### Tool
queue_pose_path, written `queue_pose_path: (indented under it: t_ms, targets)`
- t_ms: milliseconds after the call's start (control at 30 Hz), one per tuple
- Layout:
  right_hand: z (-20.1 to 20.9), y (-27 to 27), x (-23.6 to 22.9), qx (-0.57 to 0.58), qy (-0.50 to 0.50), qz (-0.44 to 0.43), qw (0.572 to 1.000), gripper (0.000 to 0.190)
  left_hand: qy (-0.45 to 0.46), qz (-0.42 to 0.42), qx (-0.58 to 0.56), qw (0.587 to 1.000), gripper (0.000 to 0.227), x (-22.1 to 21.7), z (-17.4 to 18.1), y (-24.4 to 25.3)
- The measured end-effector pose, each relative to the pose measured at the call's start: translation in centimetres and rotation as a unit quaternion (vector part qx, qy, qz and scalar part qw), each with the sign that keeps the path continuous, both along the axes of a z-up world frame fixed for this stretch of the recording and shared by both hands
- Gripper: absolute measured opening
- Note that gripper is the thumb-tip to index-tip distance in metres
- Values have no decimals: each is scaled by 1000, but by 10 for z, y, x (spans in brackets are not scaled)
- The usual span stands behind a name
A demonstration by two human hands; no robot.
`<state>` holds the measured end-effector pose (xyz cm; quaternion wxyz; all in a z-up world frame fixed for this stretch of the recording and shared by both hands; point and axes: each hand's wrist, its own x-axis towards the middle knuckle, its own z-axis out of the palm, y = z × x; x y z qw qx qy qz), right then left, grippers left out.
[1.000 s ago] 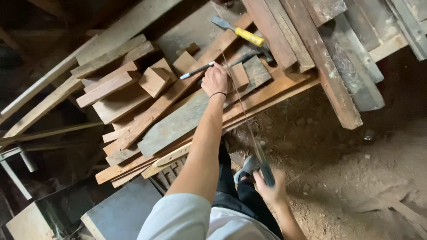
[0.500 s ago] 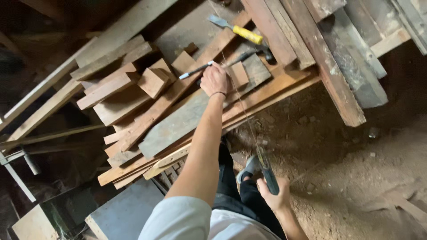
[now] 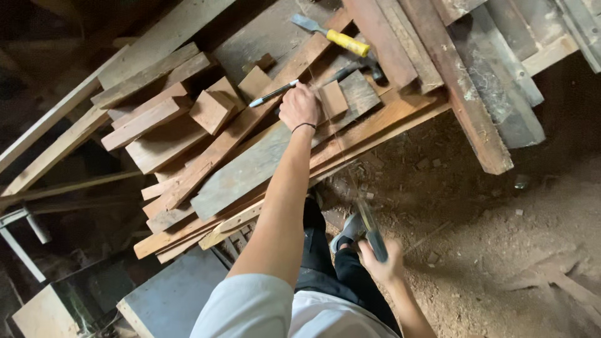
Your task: The person uses a hand saw to cut a small wooden block on a workbench. They hold the block with one hand and saw with the other, completing the cut and separating the pieces.
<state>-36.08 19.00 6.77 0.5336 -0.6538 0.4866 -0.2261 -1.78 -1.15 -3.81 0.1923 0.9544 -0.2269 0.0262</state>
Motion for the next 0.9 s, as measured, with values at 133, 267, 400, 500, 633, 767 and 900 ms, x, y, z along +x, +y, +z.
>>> queue_pose_path:
  t_ms: [133, 267, 400, 500, 633, 767, 900]
  targets:
    - [-11, -19, 9, 40, -26, 20, 999, 17, -20, -32, -39, 999, 51, 4, 7, 2]
    - [-53, -79, 69, -37, -104, 48, 993, 40, 24, -45, -33, 998, 53, 8, 7, -1]
    - [-56, -70, 69, 35, -122, 19, 992, 32, 35, -17, -23, 999, 53, 9, 10, -3]
    - [-36, -14, 19, -36, -40, 12, 998, 34, 45, -2, -7, 999, 53, 4, 14, -2]
    - [-17, 18, -28, -21, -45, 11, 999, 38, 26, -26, -20, 999, 51, 4, 16, 0]
    - [-35, -35, 18, 15, -76, 29, 997, 36, 9, -33, -21, 999, 50, 6, 2, 2]
    - [-58, -88, 93, -44, -127, 45, 990, 34, -27, -33, -39, 998, 50, 8, -7, -1]
